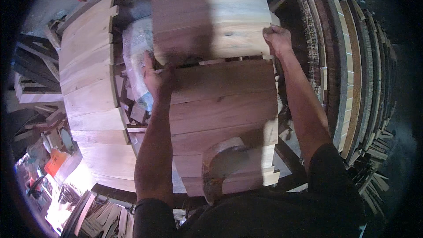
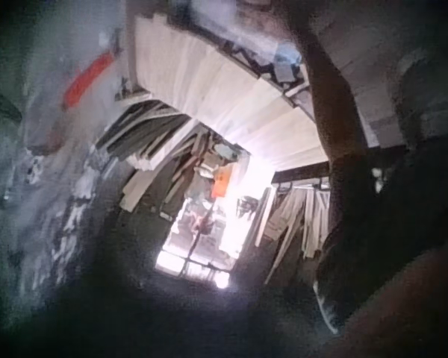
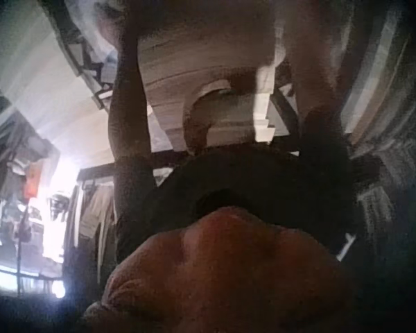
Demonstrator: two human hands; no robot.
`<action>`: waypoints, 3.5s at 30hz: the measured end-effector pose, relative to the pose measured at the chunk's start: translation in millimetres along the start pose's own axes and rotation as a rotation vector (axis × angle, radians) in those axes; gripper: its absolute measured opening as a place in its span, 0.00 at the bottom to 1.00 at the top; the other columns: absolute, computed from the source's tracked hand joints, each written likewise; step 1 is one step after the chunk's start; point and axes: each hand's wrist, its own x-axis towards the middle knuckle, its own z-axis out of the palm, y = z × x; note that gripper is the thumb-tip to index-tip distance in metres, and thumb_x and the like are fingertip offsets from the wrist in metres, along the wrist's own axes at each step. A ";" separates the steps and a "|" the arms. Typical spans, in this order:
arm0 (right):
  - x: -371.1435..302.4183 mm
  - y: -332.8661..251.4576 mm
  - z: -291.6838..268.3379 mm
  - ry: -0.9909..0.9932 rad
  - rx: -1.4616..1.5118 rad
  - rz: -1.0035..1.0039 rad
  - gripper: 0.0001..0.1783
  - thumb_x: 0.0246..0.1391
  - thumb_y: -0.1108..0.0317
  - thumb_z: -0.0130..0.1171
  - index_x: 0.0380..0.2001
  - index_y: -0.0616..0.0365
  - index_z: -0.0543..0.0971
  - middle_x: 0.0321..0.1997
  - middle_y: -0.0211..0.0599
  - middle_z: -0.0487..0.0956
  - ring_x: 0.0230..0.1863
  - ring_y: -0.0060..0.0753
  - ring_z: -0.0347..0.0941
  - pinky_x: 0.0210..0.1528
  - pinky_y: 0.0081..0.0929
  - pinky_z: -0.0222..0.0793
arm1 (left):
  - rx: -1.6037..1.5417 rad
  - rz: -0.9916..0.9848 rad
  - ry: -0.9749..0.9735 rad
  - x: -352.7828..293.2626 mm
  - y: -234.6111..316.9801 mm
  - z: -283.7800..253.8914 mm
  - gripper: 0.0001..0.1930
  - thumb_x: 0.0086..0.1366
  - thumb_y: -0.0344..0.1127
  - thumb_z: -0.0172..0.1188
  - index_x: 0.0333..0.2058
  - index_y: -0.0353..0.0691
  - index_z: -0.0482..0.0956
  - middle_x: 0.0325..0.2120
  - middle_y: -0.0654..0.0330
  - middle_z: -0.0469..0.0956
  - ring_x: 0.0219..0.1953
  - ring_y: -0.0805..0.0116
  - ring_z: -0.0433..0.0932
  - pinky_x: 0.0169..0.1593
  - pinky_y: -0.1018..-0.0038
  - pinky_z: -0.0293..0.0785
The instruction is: The person picks up thin wooden planks from a pile and places them onto a stack on a workbench. The person repeatedly lifts and aligns each plank before adding it to the growing stack.
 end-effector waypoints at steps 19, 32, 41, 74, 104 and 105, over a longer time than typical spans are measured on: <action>10.1 34.2 -16.8 0.155 -0.321 -0.068 0.20 0.51 0.67 0.69 0.45 0.68 0.81 0.35 0.33 0.82 0.34 0.24 0.77 0.39 0.24 0.72 | -0.096 0.213 0.152 -0.2 -32.5 11.1 0.50 0.46 0.24 0.71 0.69 0.49 0.59 0.45 0.47 0.74 0.48 0.47 0.74 0.55 0.60 0.72; -11.5 33.1 -11.1 0.214 -0.123 -0.068 0.27 0.48 0.66 0.72 0.49 0.71 0.79 0.38 0.37 0.82 0.36 0.24 0.75 0.42 0.24 0.72 | -0.098 0.252 0.167 -7.2 -21.6 4.8 0.45 0.50 0.26 0.67 0.68 0.44 0.59 0.44 0.48 0.77 0.48 0.47 0.74 0.54 0.58 0.72; -64.7 75.5 -38.5 0.237 -0.521 -0.074 0.17 0.58 0.56 0.63 0.35 0.61 0.85 0.34 0.40 0.85 0.38 0.34 0.78 0.45 0.34 0.71 | -0.193 0.159 -0.002 -32.8 -68.1 -10.8 0.36 0.56 0.34 0.66 0.61 0.28 0.63 0.51 0.42 0.76 0.54 0.48 0.74 0.59 0.61 0.69; -300.1 28.0 -91.0 -0.197 -0.527 -0.331 0.27 0.47 0.67 0.68 0.53 0.54 0.78 0.36 0.49 0.83 0.39 0.43 0.81 0.44 0.35 0.74 | -0.159 0.146 -0.153 -203.2 -27.1 -177.1 0.44 0.53 0.34 0.73 0.66 0.31 0.61 0.62 0.42 0.68 0.66 0.51 0.66 0.68 0.64 0.61; -372.8 18.5 -94.7 -0.305 -0.883 -1.229 0.22 0.42 0.75 0.61 0.46 0.61 0.73 0.48 0.47 0.75 0.53 0.55 0.69 0.57 0.49 0.62 | -0.032 0.177 -0.167 -425.4 -6.2 -245.0 0.48 0.43 0.35 0.78 0.63 0.33 0.64 0.51 0.46 0.78 0.54 0.49 0.78 0.57 0.63 0.75; -371.5 29.3 -95.0 -0.262 -0.853 -1.265 0.22 0.43 0.76 0.60 0.46 0.61 0.73 0.50 0.48 0.75 0.53 0.55 0.69 0.58 0.50 0.62 | -0.025 0.131 -0.172 -429.4 -7.0 -250.6 0.48 0.43 0.34 0.78 0.63 0.33 0.64 0.50 0.46 0.78 0.53 0.48 0.78 0.56 0.62 0.75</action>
